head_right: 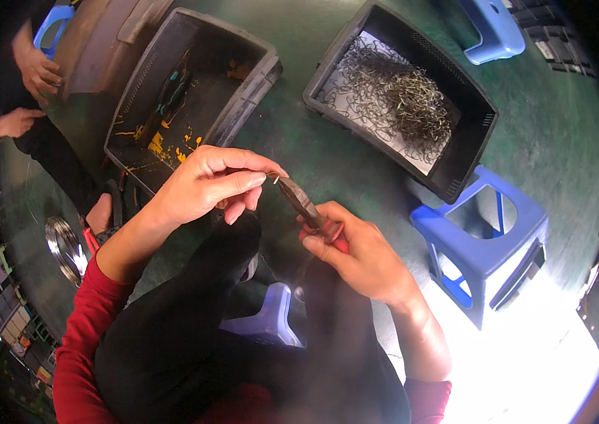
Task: The person sits on a low stool and repeatedly bends small metal wires into looped shapes using pliers. They pick wires from a nearby bin, shape them with the pliers, and place the finished pieces into a second bin. The process is continuous and repetitive.
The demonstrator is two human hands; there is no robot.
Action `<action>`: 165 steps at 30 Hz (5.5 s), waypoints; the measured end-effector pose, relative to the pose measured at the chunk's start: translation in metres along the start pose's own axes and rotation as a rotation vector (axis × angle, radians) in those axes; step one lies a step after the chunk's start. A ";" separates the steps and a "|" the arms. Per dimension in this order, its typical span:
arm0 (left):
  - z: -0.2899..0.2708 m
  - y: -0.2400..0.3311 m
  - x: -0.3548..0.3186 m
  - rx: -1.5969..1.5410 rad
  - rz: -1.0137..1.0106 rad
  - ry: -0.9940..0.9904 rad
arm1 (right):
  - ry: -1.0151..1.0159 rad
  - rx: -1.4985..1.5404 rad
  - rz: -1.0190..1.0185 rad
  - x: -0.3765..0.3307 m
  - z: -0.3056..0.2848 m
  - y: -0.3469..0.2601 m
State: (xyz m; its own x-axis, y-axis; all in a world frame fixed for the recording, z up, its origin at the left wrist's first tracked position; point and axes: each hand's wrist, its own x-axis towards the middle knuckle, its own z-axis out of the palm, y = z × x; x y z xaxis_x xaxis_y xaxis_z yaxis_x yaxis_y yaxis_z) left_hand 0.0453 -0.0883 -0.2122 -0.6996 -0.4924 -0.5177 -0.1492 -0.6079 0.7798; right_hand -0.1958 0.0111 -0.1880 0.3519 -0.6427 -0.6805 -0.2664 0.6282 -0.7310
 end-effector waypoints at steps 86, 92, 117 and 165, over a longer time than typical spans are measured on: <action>0.012 -0.023 0.024 -0.133 -0.012 0.247 | -0.220 0.504 0.197 0.017 -0.001 0.026; 0.019 -0.020 0.021 -0.190 0.006 0.273 | -0.411 0.760 0.217 0.018 0.009 0.023; 0.006 -0.020 0.012 0.011 0.270 0.242 | 0.033 0.105 0.135 0.007 0.009 0.017; 0.039 -0.007 -0.005 0.112 0.026 0.191 | 0.400 -0.319 -0.115 0.017 0.010 0.014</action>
State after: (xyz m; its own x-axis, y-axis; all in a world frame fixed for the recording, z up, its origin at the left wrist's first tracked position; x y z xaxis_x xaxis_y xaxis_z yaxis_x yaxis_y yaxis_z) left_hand 0.0228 -0.0575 -0.2019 -0.5604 -0.6227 -0.5462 -0.2171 -0.5259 0.8223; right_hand -0.1844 0.0139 -0.2090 0.0416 -0.8561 -0.5152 -0.5279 0.4190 -0.7388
